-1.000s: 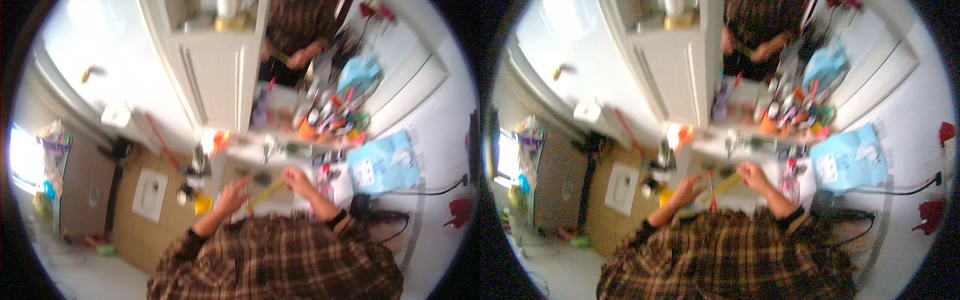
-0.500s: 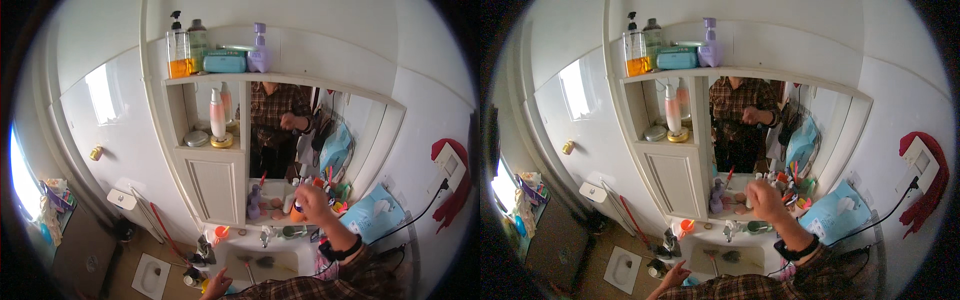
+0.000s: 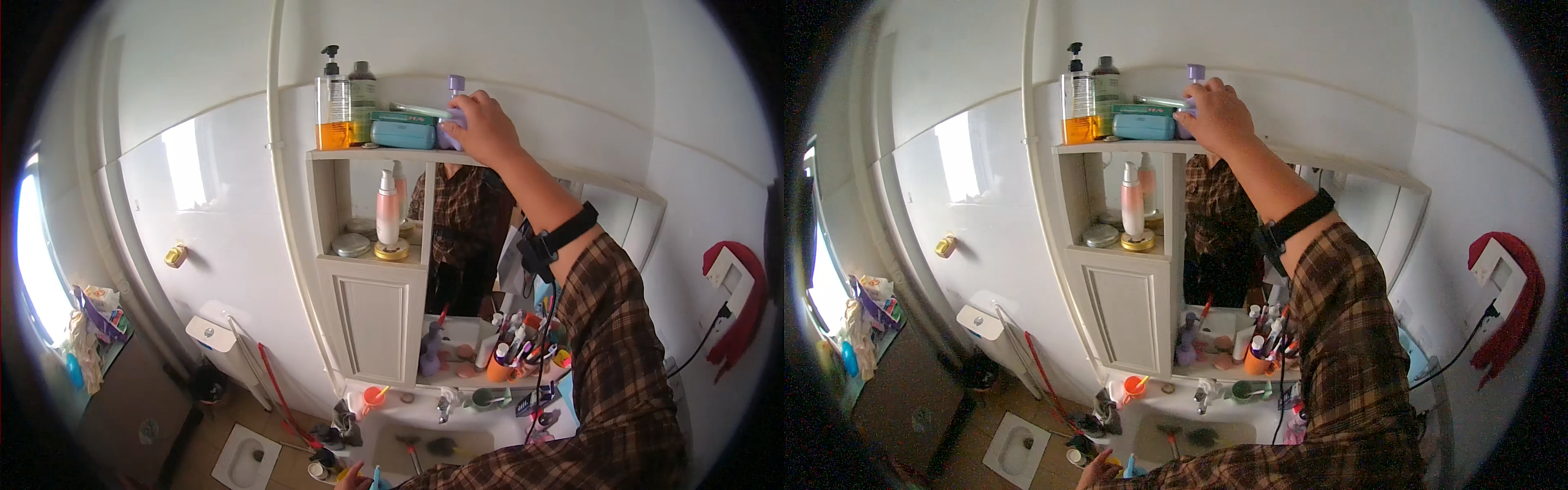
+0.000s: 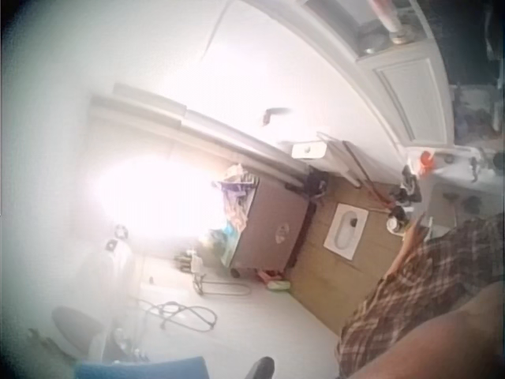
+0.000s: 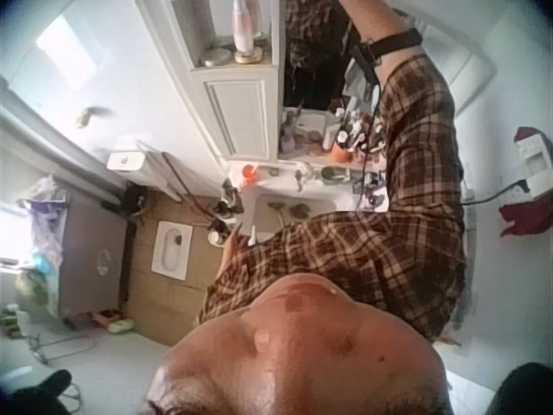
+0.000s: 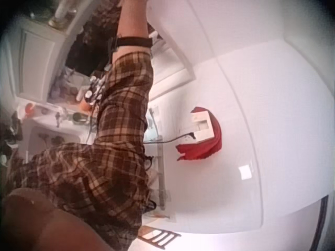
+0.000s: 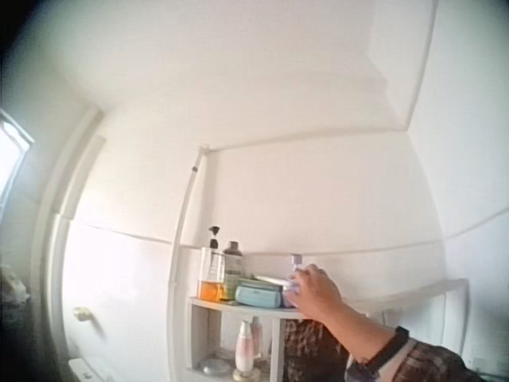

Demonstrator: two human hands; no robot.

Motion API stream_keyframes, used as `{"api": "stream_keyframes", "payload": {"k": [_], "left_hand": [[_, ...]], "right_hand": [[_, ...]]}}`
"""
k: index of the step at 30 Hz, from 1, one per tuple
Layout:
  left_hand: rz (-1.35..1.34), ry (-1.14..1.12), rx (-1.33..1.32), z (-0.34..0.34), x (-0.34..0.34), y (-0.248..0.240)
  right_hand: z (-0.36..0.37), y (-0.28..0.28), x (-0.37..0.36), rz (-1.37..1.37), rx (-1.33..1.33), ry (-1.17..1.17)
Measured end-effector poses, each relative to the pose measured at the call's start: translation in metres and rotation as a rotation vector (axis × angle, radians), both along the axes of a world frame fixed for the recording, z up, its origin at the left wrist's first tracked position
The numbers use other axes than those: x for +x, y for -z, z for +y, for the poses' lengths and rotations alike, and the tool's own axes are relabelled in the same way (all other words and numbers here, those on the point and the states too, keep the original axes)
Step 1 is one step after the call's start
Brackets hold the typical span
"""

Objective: The person cleans a bathroom mirror using a squeegee, then opens a cabinet and handles several bottles and containers.

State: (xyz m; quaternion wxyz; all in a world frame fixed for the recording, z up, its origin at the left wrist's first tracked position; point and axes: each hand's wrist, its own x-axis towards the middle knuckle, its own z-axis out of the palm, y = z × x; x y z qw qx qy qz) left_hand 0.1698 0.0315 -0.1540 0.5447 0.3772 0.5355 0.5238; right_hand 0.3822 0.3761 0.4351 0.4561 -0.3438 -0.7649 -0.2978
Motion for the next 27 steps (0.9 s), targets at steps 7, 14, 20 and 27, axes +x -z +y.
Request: {"api": "stream_keyframes", "payload": {"k": [7, 14, 20, 27], "left_hand": [[0.031, -0.022, -0.116, -0.01, -0.01, 0.047], [0.071, -0.019, 0.002, -0.016, -0.008, 0.038], [-0.019, -0.06, 0.037, -0.012, -0.012, 0.06], [0.422, 0.096, 0.032, 0.004, -0.01, -0.016]], "right_hand": [[0.024, -0.007, -0.008, -0.105, 0.053, 0.155], [0.018, -0.016, -0.006, 0.0, 0.187, 0.081], [-0.012, 0.006, 0.011, 0.201, 0.151, -0.141], [-0.062, 0.078, 0.037, 0.286, -0.159, -0.416]]}}
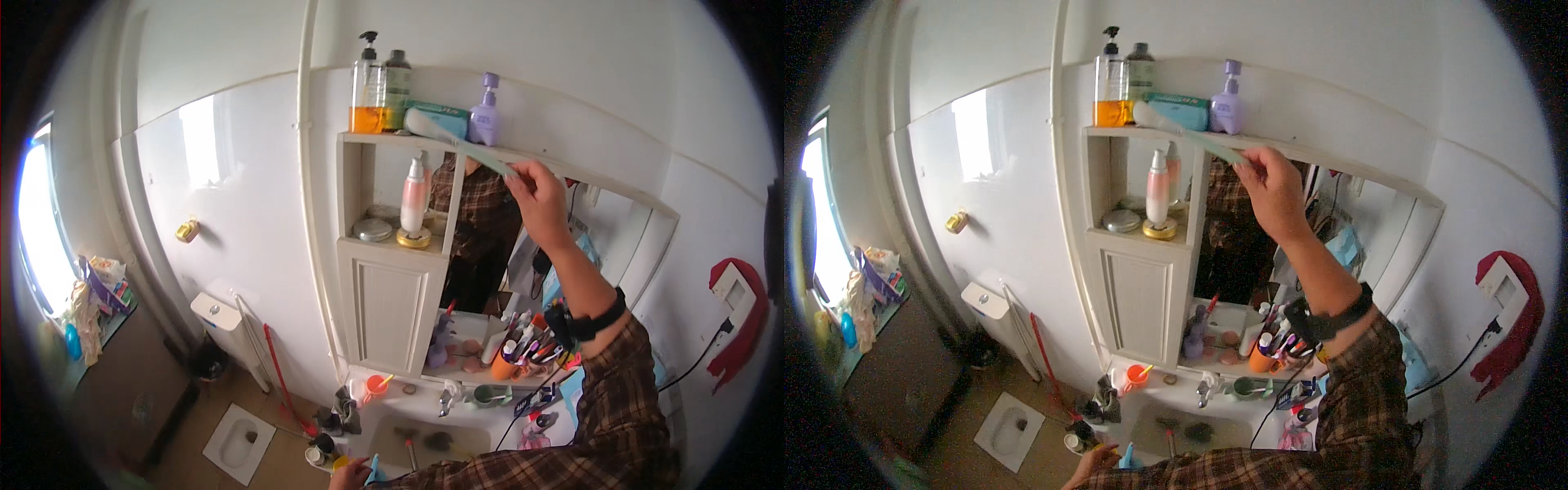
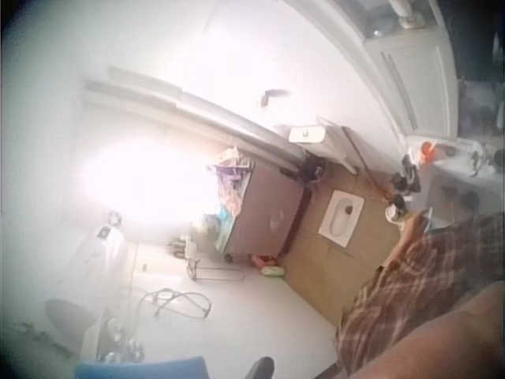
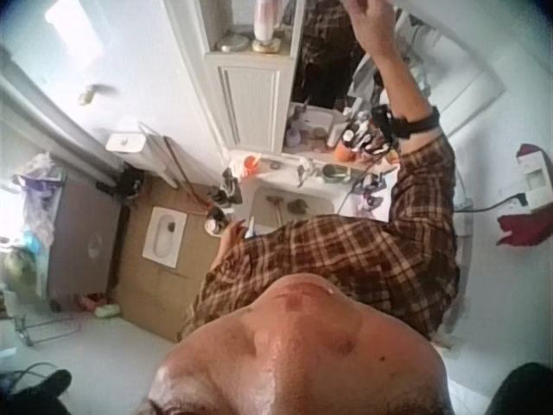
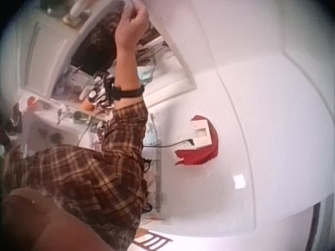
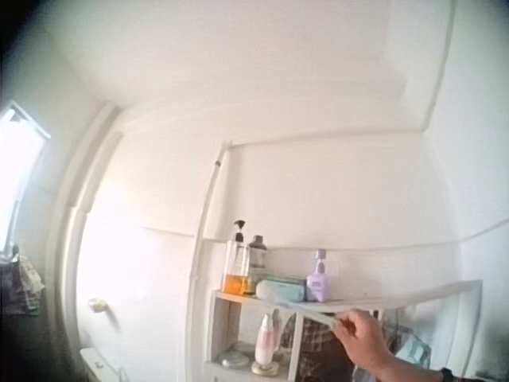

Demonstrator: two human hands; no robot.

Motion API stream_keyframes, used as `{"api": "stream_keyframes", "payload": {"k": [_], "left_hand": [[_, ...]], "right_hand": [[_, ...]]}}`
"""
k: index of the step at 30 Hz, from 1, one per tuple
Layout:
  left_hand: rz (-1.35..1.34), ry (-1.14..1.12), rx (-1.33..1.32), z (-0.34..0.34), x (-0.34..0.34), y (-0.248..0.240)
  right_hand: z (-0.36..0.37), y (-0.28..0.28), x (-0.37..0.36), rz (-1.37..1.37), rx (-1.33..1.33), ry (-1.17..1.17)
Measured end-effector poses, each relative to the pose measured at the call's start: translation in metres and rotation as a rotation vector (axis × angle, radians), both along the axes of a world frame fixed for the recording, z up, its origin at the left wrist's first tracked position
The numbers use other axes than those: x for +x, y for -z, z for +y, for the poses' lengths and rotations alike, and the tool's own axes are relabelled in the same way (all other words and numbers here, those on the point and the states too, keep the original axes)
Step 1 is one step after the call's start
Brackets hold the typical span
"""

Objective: The person cleans a bathroom mirror using a squeegee, then opens a cabinet and handles several bottles and containers.

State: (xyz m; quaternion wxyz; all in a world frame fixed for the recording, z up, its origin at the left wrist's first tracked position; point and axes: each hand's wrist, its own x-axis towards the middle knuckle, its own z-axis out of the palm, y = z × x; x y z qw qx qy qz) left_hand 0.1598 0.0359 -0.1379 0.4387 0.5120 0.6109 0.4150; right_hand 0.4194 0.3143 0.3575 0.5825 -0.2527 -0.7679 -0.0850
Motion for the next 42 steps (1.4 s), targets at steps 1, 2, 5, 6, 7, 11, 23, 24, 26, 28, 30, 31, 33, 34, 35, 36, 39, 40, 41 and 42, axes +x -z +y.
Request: {"api": "stream_keyframes", "payload": {"k": [1, 2, 5, 6, 7, 11, 23, 24, 26, 28, 30, 31, 33, 34, 35, 36, 39, 40, 41, 42], "left_hand": [[0.331, 0.176, -0.073, 0.003, -0.005, -0.024], [0.305, 0.07, -0.085, 0.002, 0.009, -0.056], [0.261, -0.115, 0.006, 0.01, 0.012, -0.078], [0.293, -0.152, 0.003, 0.018, 0.008, -0.092], [0.257, -0.172, 0.117, 0.028, 0.003, -0.101], [-0.246, -0.201, 0.375, 0.055, 0.004, -0.172], [-0.603, -0.28, 0.269, 0.065, 0.018, -0.193], [-0.585, -0.306, 0.266, 0.065, 0.019, -0.191], [-0.537, -0.304, 0.263, 0.064, 0.022, -0.19], [-0.463, -0.352, 0.252, 0.064, 0.022, -0.191], [-0.477, -0.336, 0.253, 0.063, 0.02, -0.188], [-0.67, -0.308, 0.177, 0.062, 0.019, -0.189], [-1.024, -0.281, 0.059, 0.063, 0.02, -0.184], [-1.026, -0.283, 0.058, 0.064, 0.019, -0.177], [-1.163, -0.197, 0.133, 0.065, 0.017, -0.172], [-1.298, -0.109, 0.21, 0.064, 0.015, -0.168], [-1.229, -0.113, 0.176, 0.064, 0.013, -0.164], [-1.231, -0.101, 0.175, 0.065, 0.014, -0.162], [-1.098, -0.155, 0.155, 0.064, 0.016, -0.161], [-0.964, -0.208, 0.135, 0.063, 0.018, -0.161]], "right_hand": [[-0.007, 0.015, -0.004, -0.019, -0.042, -0.044], [-0.015, 0.031, -0.006, -0.028, -0.086, -0.085], [-0.043, 0.08, -0.01, -0.123, -0.196, -0.144], [-0.05, 0.098, -0.015, -0.107, -0.24, -0.203], [-0.061, 0.117, -0.015, -0.11, -0.288, -0.222], [-0.097, 0.187, -0.018, -0.236, -0.467, -0.303], [-0.138, 0.251, -0.021, -0.422, -0.709, -0.326], [-0.14, 0.251, -0.019, -0.428, -0.716, -0.339], [-0.141, 0.251, -0.017, -0.435, -0.702, -0.333], [-0.141, 0.25, -0.015, -0.444, -0.689, -0.328], [-0.141, 0.248, -0.014, -0.431, -0.72, -0.354], [-0.141, 0.248, -0.013, -0.435, -0.724, -0.354], [-0.14, 0.248, -0.013, -0.42, -0.788, -0.376], [-0.139, 0.25, -0.011, -0.423, -0.789, -0.377], [-0.139, 0.251, -0.009, -0.364, -0.893, -0.39], [-0.139, 0.253, -0.007, -0.303, -0.996, -0.404], [-0.131, 0.27, 0.003, -0.056, -1.285, -0.487], [-0.131, 0.274, 0.004, -0.052, -1.279, -0.478], [-0.133, 0.278, 0.003, 0.154, -1.49, -0.57], [-0.134, 0.282, 0.003, 0.372, -1.691, -0.66]]}}
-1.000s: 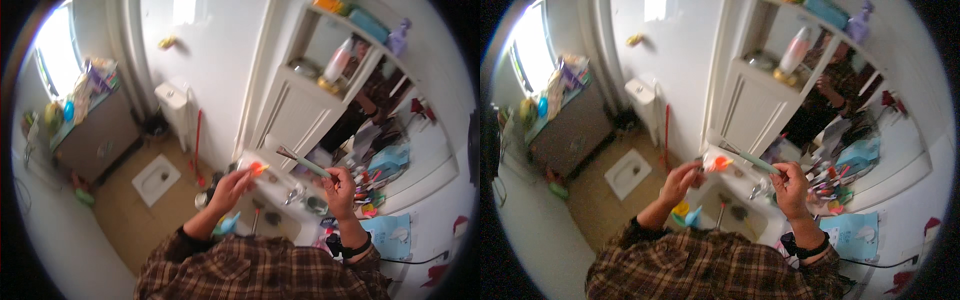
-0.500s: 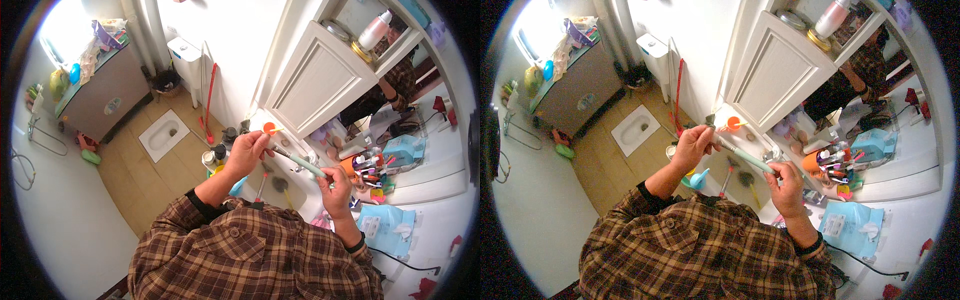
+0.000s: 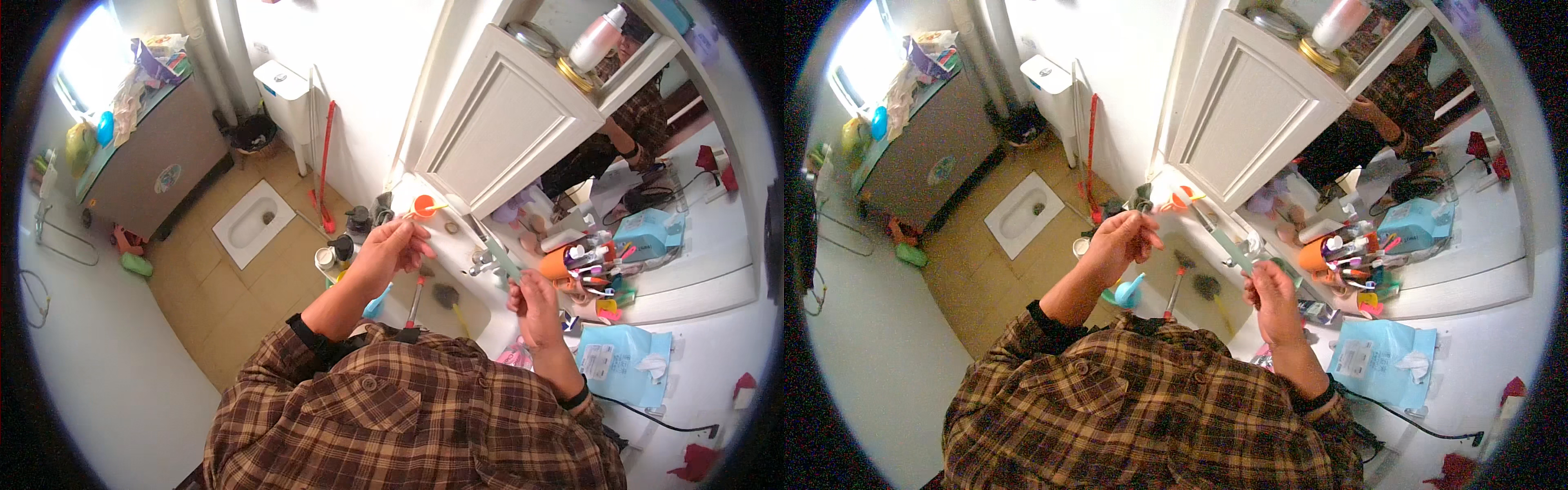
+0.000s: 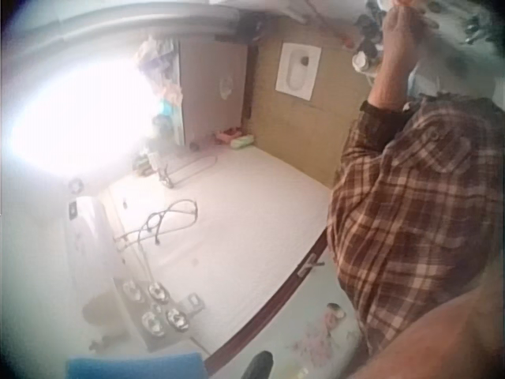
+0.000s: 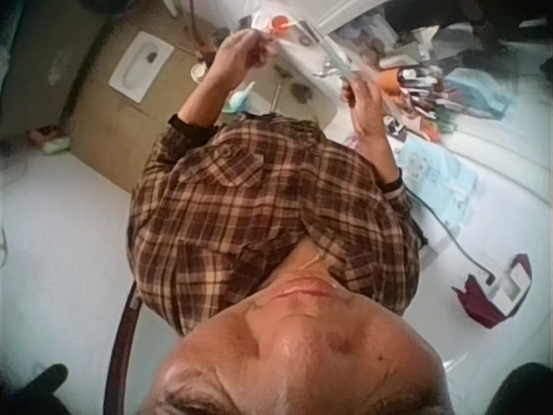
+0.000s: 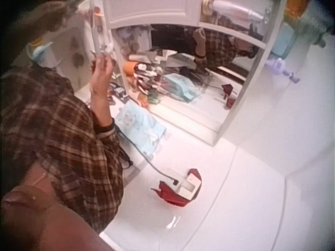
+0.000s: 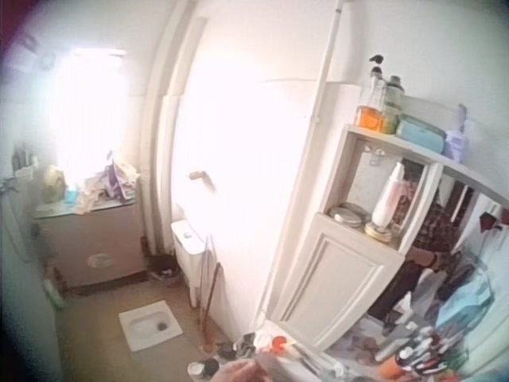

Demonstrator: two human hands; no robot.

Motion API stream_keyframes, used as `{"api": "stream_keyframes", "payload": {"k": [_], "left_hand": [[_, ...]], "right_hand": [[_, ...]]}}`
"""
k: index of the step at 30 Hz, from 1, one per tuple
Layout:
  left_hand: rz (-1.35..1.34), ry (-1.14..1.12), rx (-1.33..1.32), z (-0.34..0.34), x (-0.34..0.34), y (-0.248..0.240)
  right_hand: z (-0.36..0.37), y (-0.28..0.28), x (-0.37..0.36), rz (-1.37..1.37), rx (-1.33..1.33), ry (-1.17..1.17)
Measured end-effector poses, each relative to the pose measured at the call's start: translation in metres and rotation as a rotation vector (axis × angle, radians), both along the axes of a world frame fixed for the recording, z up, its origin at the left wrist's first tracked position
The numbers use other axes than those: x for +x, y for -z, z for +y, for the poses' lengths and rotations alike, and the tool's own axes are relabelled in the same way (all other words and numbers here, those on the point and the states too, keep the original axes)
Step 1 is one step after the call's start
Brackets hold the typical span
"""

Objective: The person cleans a bathroom mirror using a squeegee, then opens a cabinet and handles several bottles and containers.

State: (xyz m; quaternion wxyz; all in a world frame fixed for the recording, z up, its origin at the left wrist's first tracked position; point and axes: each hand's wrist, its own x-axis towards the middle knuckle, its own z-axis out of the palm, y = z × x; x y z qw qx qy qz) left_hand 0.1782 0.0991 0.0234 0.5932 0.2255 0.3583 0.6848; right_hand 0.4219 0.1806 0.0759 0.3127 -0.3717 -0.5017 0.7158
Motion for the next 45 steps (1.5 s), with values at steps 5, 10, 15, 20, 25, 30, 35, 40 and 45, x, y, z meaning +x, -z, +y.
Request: {"api": "stream_keyframes", "payload": {"k": [5, 10, 15, 20, 25, 30, 35, 40, 45], "left_hand": [[0.139, 0.048, -0.027, 0.002, 0.014, -0.008], [0.169, -0.002, 0.013, 0.002, 0.021, -0.014], [0.371, -0.151, -0.06, 0.008, 0.023, -0.007], [0.579, -0.424, -0.039, -0.002, 0.013, 0.009], [0.431, -0.401, -0.036, -0.009, -0.015, 0.013], [0.453, -0.347, -0.137, -0.021, -0.008, 0.032], [0.424, -0.262, -0.07, -0.028, -0.002, 0.039], [0.454, -0.256, -0.05, -0.032, -0.002, 0.036], [0.489, -0.267, -0.083, -0.044, -0.003, 0.043]], "right_hand": [[-0.006, 0.019, 0.004, 0.027, -0.131, -0.124], [-0.016, 0.023, -0.004, -0.128, -0.122, -0.118], [-0.023, 0.017, -0.004, -0.263, 0.009, -0.153], [-0.021, 0.021, 0.003, -0.306, 0.093, -0.254], [0.0, 0.014, 0.013, -0.143, 0.059, -0.05], [0.038, -0.036, -0.001, 0.118, 0.323, 0.062], [0.092, -0.097, -0.041, 0.038, 0.851, 0.314], [0.143, -0.148, -0.088, -0.284, 1.355, 0.595], [0.18, -0.158, -0.125, -0.693, 1.664, 0.625]]}}
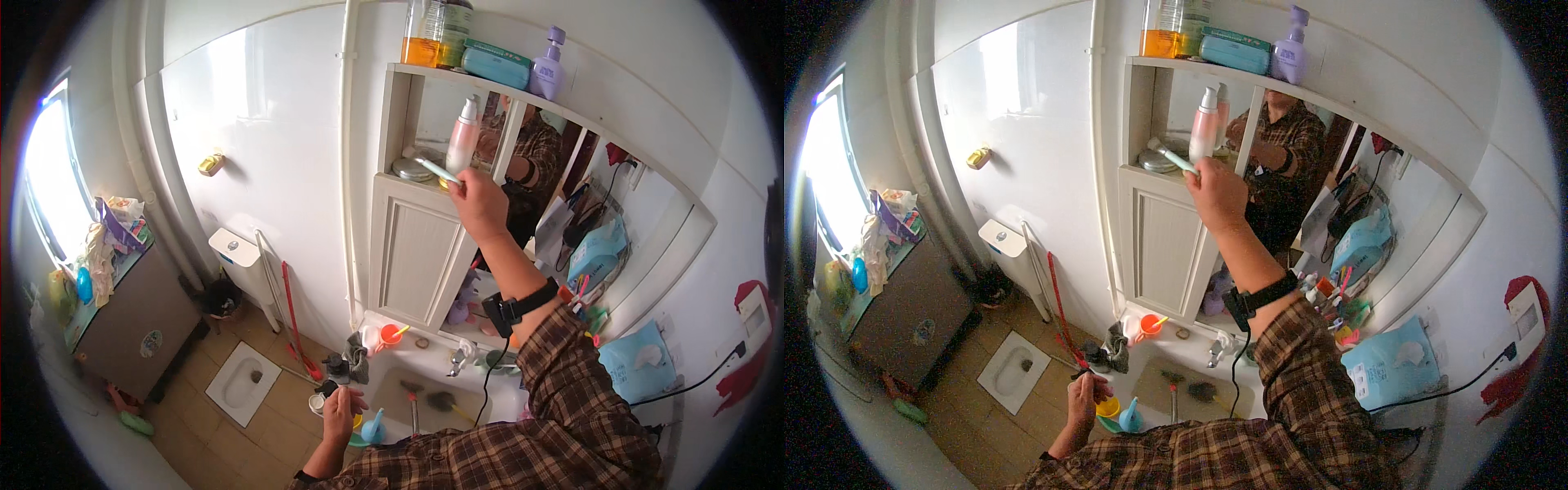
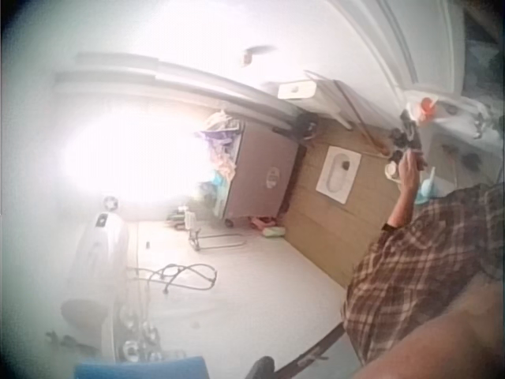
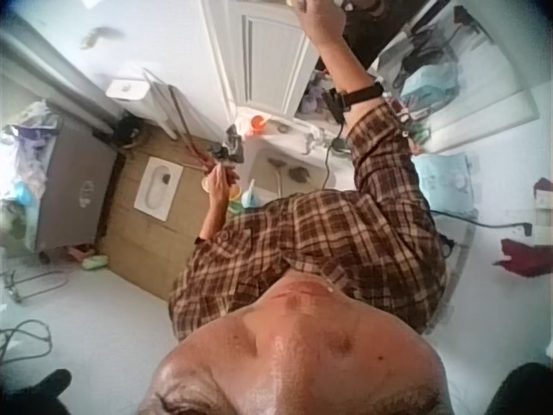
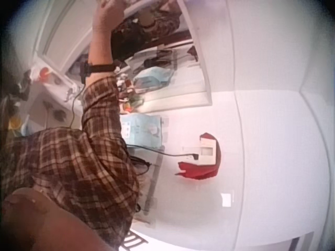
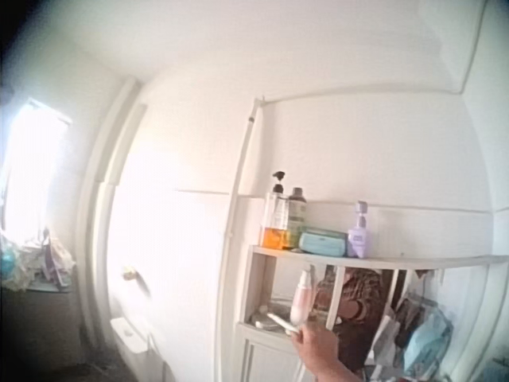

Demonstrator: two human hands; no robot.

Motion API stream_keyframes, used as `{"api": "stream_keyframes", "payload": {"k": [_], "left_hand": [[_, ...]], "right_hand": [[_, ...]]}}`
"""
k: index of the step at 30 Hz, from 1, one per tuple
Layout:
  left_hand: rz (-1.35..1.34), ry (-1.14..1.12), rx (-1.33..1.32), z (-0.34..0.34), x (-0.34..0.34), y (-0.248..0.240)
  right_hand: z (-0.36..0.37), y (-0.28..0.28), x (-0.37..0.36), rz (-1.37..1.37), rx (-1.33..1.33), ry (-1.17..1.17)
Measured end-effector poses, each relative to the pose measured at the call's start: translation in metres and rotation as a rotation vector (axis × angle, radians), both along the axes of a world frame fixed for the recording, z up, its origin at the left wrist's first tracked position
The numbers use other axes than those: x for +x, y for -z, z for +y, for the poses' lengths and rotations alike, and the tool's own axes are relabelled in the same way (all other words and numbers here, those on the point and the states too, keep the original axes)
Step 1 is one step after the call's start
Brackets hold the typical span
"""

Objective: The person cleans a bathroom mirror using a squeegee, then opens a cabinet and handles several bottles and containers.

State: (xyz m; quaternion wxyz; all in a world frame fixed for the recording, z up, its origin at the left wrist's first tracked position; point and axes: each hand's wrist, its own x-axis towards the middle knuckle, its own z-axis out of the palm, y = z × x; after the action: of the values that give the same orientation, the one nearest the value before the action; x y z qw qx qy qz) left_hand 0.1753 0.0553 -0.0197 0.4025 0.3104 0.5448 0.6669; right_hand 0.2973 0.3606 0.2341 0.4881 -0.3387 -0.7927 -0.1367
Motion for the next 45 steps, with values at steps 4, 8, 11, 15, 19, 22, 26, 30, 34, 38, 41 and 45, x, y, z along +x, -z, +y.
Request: {"api": "stream_keyframes", "payload": {"k": [4, 8, 11, 15, 19, 22, 26, 30, 34, 38, 41, 45], "left_hand": [[0.0, -0.065, -0.019, -0.009, -0.007, 0.009], [-0.024, -0.079, -0.018, -0.013, -0.012, 0.017], [-0.011, -0.083, -0.027, -0.013, -0.013, 0.015], [0.011, -0.066, -0.073, -0.009, -0.011, 0.007], [0.026, -0.045, -0.053, -0.006, -0.011, 0.013], [0.03, -0.04, -0.096, -0.004, -0.011, 0.012], [0.003, -0.05, -0.119, -0.002, -0.012, 0.016], [-0.004, -0.075, -0.164, -0.004, -0.014, 0.012], [0.056, -0.071, -0.133, -0.016, -0.018, 0.021], [0.213, -0.068, -0.06, -0.023, -0.021, 0.025], [0.2, -0.032, -0.055, -0.021, -0.026, 0.04], [0.082, -0.069, -0.025, -0.021, -0.019, 0.028]], "right_hand": [[0.011, 0.008, -0.016, -0.194, 0.034, 0.1], [0.015, 0.013, -0.014, -0.093, 0.071, 0.041], [0.013, 0.011, -0.012, -0.063, -0.091, -0.016], [0.016, 0.009, -0.011, -0.082, -0.069, -0.022], [0.013, 0.009, -0.01, -0.134, -0.073, 0.019], [0.013, 0.009, -0.007, -0.151, -0.062, -0.051], [0.015, 0.009, 0.001, -0.124, 0.013, -0.136], [0.001, 0.004, 0.008, -0.063, -0.031, -0.209], [-0.018, -0.04, 0.028, 0.029, -0.01, -0.304], [-0.018, -0.119, 0.055, 0.314, 0.352, -0.29], [0.007, -0.172, 0.078, 0.278, 0.568, -0.029], [0.055, -0.202, 0.087, 0.175, -0.016, 0.178]]}}
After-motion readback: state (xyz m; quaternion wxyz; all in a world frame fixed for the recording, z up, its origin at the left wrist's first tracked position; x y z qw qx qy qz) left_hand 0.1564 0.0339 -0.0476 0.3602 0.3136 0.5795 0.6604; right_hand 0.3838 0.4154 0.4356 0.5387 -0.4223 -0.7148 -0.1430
